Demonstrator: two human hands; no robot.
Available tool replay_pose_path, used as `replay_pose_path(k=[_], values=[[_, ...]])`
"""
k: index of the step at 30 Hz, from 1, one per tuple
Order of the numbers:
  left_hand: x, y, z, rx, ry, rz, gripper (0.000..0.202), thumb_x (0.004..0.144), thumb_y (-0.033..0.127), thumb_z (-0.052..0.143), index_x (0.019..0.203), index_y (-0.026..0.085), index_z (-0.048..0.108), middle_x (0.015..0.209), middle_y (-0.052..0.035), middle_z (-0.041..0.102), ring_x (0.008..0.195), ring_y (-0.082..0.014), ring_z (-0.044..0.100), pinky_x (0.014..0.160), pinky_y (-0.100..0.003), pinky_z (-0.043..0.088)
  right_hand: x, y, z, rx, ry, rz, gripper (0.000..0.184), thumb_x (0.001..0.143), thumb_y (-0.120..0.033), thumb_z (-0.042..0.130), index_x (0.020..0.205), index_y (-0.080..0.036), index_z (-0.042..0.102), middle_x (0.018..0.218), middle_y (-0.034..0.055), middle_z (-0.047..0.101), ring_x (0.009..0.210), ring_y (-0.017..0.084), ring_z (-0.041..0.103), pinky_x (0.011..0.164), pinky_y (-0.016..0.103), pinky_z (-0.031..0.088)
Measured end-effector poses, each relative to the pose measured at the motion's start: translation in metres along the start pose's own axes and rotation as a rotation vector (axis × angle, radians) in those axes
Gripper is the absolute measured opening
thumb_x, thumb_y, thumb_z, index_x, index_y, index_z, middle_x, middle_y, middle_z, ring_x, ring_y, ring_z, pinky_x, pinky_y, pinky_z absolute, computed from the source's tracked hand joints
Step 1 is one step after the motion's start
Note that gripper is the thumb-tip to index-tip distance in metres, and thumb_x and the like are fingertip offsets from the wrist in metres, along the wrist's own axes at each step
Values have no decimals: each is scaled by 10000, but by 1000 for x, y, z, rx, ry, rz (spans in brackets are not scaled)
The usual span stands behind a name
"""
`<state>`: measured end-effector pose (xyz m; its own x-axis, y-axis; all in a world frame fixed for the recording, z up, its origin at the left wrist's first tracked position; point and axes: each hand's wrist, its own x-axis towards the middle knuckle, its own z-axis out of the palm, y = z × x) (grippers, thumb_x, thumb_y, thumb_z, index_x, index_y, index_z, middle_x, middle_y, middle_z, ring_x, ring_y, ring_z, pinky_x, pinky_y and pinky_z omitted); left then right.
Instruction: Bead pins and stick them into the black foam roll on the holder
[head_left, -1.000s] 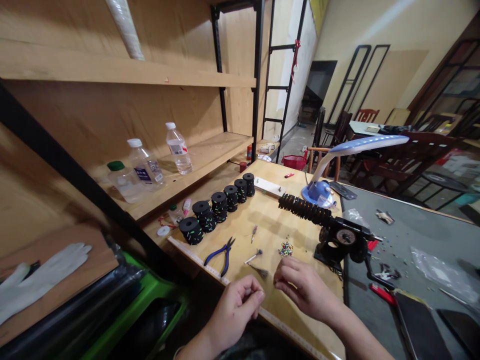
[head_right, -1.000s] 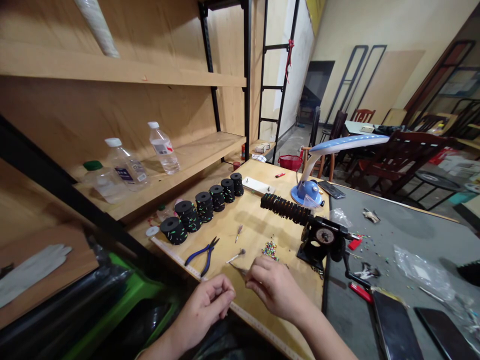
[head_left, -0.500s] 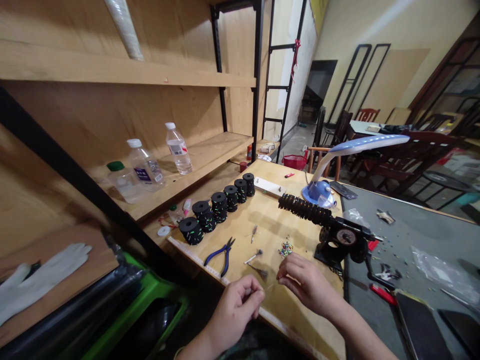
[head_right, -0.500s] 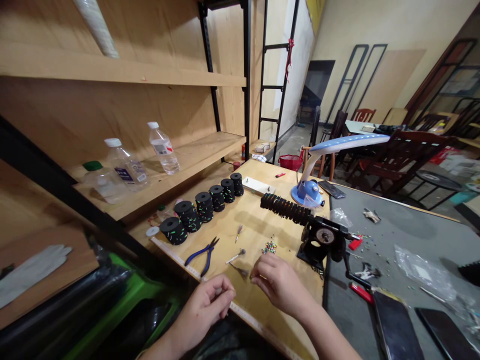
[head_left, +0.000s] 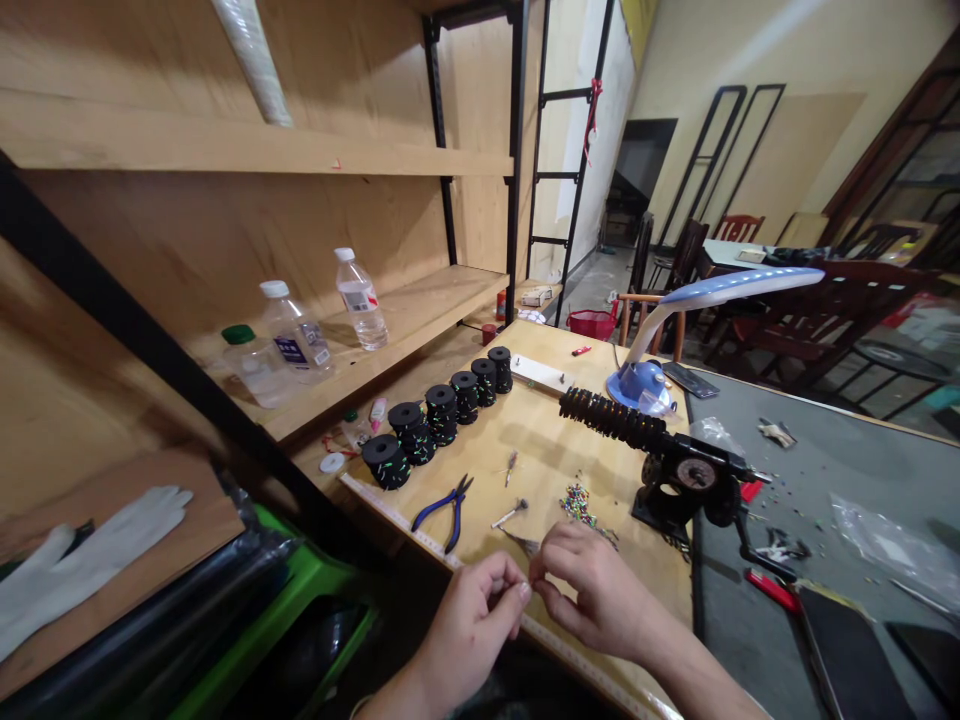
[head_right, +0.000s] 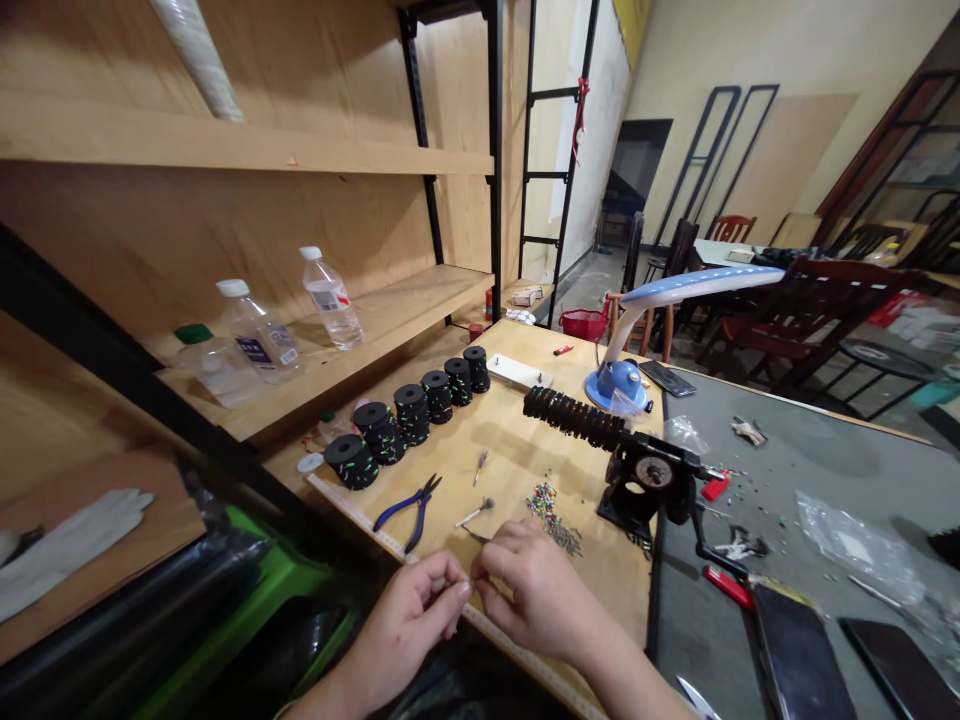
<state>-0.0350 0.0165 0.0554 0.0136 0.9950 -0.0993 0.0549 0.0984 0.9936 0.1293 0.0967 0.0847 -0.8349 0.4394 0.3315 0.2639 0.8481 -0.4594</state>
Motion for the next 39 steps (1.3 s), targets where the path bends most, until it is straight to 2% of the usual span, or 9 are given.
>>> replay_pose_path(k=[7, 14, 22, 25, 29, 34, 39], values=[[0, 0, 2, 48, -11, 13, 228, 864, 314, 525, 681, 180, 501, 516, 49, 450, 494, -110, 400, 504, -224, 306, -3, 2, 0, -25, -33, 0, 124, 793, -105, 490, 796, -214, 548, 713, 23, 633, 727, 178, 543, 698, 314, 377], [1, -2, 0, 35, -4, 5, 227, 866, 314, 530, 689, 173, 512, 530, 46, 460, 511, -108, 408, 514, -224, 308, -3, 7, -8, 19, 22, 39, 145, 780, -83, 481, 764, -214, 541, 709, 28, 622, 751, 192, 533, 689, 320, 401], [-1, 4, 0, 32, 36, -25, 214, 829, 299, 577, 665, 161, 568, 514, 29, 518, 512, -119, 463, 532, -225, 350, -8, 19, -8, 22, -17, 56, 126, 828, -104, 480, 813, -207, 551, 762, 46, 639, 792, 199, 552, 731, 336, 424], [-1, 5, 0, 30, 42, -31, 208, 820, 284, 580, 653, 159, 575, 522, 19, 548, 522, -126, 492, 546, -226, 368, -6, 14, -9, 43, -26, 66, 151, 848, -103, 472, 885, -209, 575, 788, 48, 664, 797, 194, 570, 742, 333, 418], [-1, 6, 0, 44, 49, -34, 206, 819, 272, 574, 646, 160, 564, 523, 16, 557, 517, -124, 494, 536, -225, 363, -2, 4, -7, 94, -39, 50, 233, 807, -83, 505, 989, -220, 555, 822, 27, 687, 791, 185, 579, 765, 332, 399], [-1, 5, 1, 55, 23, -45, 226, 833, 294, 550, 645, 170, 538, 516, 29, 543, 436, -94, 412, 488, -222, 329, -2, 0, 3, 20, -20, 21, 115, 835, -130, 482, 865, -211, 558, 724, 28, 641, 715, 173, 563, 700, 311, 371], [-1, 1, 0, 57, 14, -75, 229, 836, 295, 543, 644, 172, 528, 514, 31, 543, 384, -71, 344, 432, -217, 272, -1, 1, 6, -24, -11, -7, 112, 788, -109, 491, 778, -214, 528, 660, 7, 608, 679, 163, 536, 684, 300, 344]])
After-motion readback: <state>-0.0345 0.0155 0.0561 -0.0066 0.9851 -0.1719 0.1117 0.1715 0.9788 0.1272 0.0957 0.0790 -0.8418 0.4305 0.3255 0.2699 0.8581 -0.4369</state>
